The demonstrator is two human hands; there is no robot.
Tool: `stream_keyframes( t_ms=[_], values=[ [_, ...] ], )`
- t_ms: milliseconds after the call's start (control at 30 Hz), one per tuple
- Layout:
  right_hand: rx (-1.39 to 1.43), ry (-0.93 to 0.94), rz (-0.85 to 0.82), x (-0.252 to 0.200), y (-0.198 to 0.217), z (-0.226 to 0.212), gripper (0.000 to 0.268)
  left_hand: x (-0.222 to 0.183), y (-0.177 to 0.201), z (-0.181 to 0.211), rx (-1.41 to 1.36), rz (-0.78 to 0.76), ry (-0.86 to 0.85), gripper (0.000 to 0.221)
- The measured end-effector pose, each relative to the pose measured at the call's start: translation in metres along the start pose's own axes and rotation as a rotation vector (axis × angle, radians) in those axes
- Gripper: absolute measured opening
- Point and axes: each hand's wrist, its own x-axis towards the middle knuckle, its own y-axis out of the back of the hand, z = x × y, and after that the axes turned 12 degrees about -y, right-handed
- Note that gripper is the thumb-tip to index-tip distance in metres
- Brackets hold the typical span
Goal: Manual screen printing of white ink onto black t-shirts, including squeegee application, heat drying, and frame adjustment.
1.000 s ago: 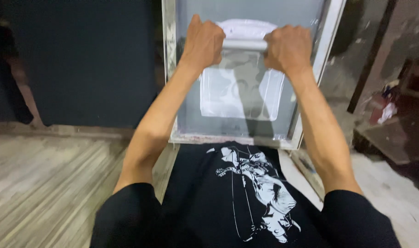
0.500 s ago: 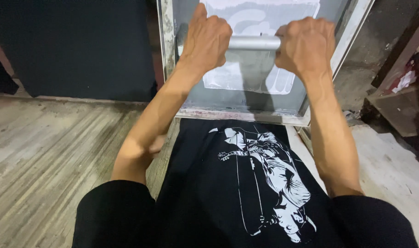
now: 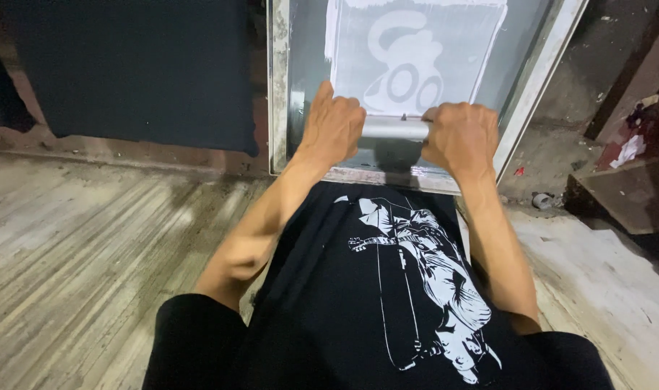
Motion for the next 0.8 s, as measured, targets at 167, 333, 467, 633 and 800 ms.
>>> stream_keyframes(
  t_ms=[167, 333, 467, 633, 800],
  values=[
    [-0.011, -0.020, -0.100, -0.026, 0.017, -0.013, 0.026, -0.023, -0.018, 0.012, 0.003, -0.045, -0.012, 0.023],
    [-0.078, 0.012, -0.101, 0.011, 0.046, -0.012, 0.026, 0.008, 0.004, -0.017, 0.047, -0.057, -0.081, 0.020],
    [-0.148, 0.024, 0.146, 0.058, 0.070, 0.005, 0.007, 0.057, 0.036, -0.050, 0.331, 0.038, -0.101, 0.028],
    [-0.230, 0.065, 0.502, 0.148, 0.068, 0.020, 0.017, 0.125, 0.043, -0.107, 0.498, 0.299, -0.143, 0.043],
    [-0.019, 0.141, 0.306, 0.159, 0.078, 0.016, 0.030, 0.132, 0.042, -0.119, 0.450, 0.162, -0.126, 0.033]
  ],
)
